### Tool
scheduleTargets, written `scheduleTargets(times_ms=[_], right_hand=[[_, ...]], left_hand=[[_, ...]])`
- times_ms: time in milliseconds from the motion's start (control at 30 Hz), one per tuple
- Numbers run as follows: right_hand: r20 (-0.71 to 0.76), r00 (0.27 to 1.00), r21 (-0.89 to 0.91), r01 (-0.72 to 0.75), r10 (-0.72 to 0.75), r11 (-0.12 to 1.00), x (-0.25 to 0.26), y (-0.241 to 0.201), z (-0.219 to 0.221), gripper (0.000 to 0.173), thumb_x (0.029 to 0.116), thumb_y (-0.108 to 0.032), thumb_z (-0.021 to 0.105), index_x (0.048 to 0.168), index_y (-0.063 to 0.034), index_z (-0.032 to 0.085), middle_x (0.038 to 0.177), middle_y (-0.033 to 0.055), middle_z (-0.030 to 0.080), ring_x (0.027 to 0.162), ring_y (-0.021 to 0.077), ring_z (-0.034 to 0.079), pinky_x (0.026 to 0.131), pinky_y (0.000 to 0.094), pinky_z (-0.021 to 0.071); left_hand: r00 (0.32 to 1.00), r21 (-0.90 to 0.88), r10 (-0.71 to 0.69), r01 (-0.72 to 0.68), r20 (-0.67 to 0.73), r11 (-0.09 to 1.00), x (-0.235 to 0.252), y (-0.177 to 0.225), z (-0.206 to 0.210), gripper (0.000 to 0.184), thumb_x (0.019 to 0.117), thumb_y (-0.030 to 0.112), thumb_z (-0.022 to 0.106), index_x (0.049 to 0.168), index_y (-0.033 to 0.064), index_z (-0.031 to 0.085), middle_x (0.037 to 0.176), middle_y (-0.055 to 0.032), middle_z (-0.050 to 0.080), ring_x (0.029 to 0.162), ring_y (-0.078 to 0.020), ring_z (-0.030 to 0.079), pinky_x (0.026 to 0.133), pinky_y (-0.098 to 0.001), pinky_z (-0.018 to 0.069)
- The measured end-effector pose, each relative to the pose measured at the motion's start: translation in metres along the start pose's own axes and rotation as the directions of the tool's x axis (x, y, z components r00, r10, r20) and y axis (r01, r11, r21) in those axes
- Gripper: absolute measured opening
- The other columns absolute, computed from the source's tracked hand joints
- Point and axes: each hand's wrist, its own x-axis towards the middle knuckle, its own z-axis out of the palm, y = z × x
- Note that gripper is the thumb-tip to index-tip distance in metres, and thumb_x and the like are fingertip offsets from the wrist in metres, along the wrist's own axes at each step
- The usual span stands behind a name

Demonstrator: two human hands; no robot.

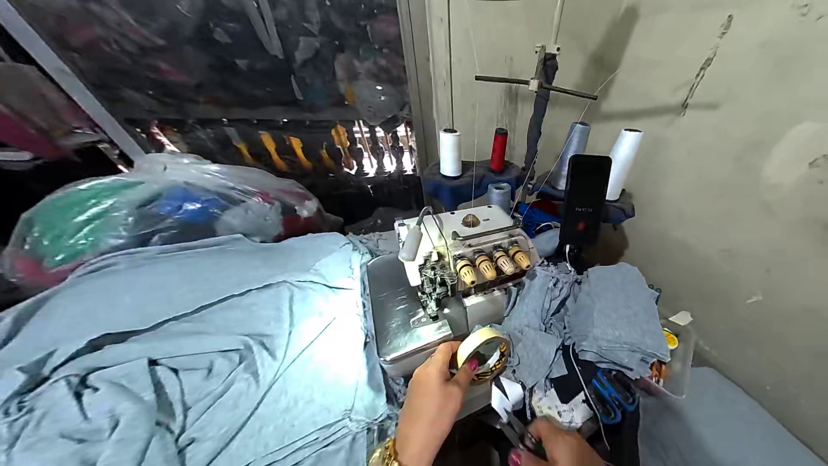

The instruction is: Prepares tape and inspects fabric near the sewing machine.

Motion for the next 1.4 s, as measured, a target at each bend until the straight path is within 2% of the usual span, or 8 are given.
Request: scheduleTargets(times_ms=[133,700,933,1067,1133,1267,1333,1400], right_hand=[[0.043,0.979,-0.101,-0.193,0.198,0.976,0.044,-0.030,0.003,0.053,0.1021,-0.047,0.056,0.126,-0.0006,0.059,0.108,0.0217,0.067,0.105,0.0369,0.066,0.091,0.0568,0.0508],[0.010,0.956,-0.060,-0.294,0.295,0.954,0.072,-0.044,0.015,0.044,0.1087,-0.040,0.046,0.129,-0.0013,0.054,0.107,0.0213,0.064,0.092,0.0341,0.067,0.085,0.0512,0.0530],[-0.091,0.995,-0.060,-0.048,0.042,0.997,0.020,-0.019,-0.005,0.041,0.0976,-0.019,0.061,0.130,0.0062,0.059,0.110,0.0273,0.068,0.104,0.0431,0.067,0.092,0.0624,0.0509],[-0.107,0.892,-0.525,0.325,-0.439,0.787,0.020,-0.010,-0.004,0.012,0.0862,-0.007,0.069,0.093,-0.0012,0.077,0.094,0.0232,0.073,0.093,0.0453,0.072,0.076,0.0653,0.0555],[-0.023,0.820,-0.566,0.460,-0.572,0.684,0.041,0.003,-0.011,0.020,0.0856,-0.005,0.070,0.103,-0.0109,0.078,0.102,0.0176,0.073,0.099,0.0409,0.070,0.079,0.0616,0.0574],[-0.407,0.891,0.034,0.236,-0.202,0.971,0.060,0.004,-0.059,0.040,0.1061,-0.016,0.046,0.141,-0.0006,0.057,0.130,0.0172,0.066,0.100,0.0207,0.070,0.082,0.0374,0.0589],[-0.588,0.807,0.476,0.298,0.048,0.827,0.050,-0.010,-0.093,0.040,0.1056,-0.015,0.045,0.144,-0.0038,0.050,0.136,0.0119,0.063,0.088,0.0184,0.073,0.058,0.0322,0.0579],[-0.675,0.730,0.584,0.444,0.103,0.679,0.035,-0.020,-0.116,0.039,0.1067,-0.013,0.041,0.144,-0.0070,0.049,0.136,0.0080,0.064,0.092,0.0234,0.075,0.062,0.0401,0.0646]], left_hand=[[1.000,0.028,0.002,-0.003,0.026,1.000,0.001,0.002,-0.004,0.030,0.0993,0.024,0.065,0.125,0.0074,0.066,0.105,-0.0091,0.072,0.086,-0.0182,0.073,0.080,-0.0390,0.0611],[0.997,0.029,0.081,-0.081,0.006,0.996,0.002,0.000,-0.002,0.032,0.1000,0.026,0.062,0.125,0.0068,0.066,0.106,-0.0107,0.073,0.093,-0.0218,0.072,0.086,-0.0431,0.0586],[0.920,-0.320,0.303,-0.374,-0.250,0.871,-0.058,-0.031,-0.044,0.024,0.0928,0.000,0.052,0.114,-0.0081,0.062,0.103,-0.0079,0.069,0.095,-0.0058,0.066,0.087,-0.0277,0.0564],[0.865,-0.443,0.496,-0.417,0.074,0.794,-0.068,-0.061,-0.056,0.017,0.0964,0.003,0.056,0.096,-0.0054,0.071,0.094,-0.0094,0.071,0.093,-0.0075,0.066,0.088,-0.0268,0.0537],[0.827,-0.307,0.492,-0.409,0.274,0.859,-0.067,-0.064,-0.059,0.018,0.0953,0.000,0.057,0.096,-0.0041,0.075,0.115,-0.0197,0.072,0.110,-0.0246,0.068,0.098,-0.0418,0.0547],[0.816,-0.099,0.378,-0.374,0.437,0.922,-0.064,-0.056,-0.051,0.020,0.0903,-0.003,0.059,0.098,0.0002,0.077,0.135,-0.0199,0.064,0.118,-0.0365,0.066,0.097,-0.0559,0.0536],[0.817,-0.105,0.391,-0.384,0.424,0.917,-0.059,-0.053,-0.039,0.018,0.0903,-0.001,0.060,0.095,0.0001,0.078,0.138,-0.0198,0.063,0.120,-0.0378,0.065,0.100,-0.0570,0.0514],[0.822,-0.120,0.400,-0.386,0.406,0.915,-0.049,-0.047,-0.020,0.016,0.0895,0.001,0.063,0.093,0.0019,0.078,0.145,-0.0196,0.058,0.127,-0.0392,0.060,0.102,-0.0585,0.0497]])
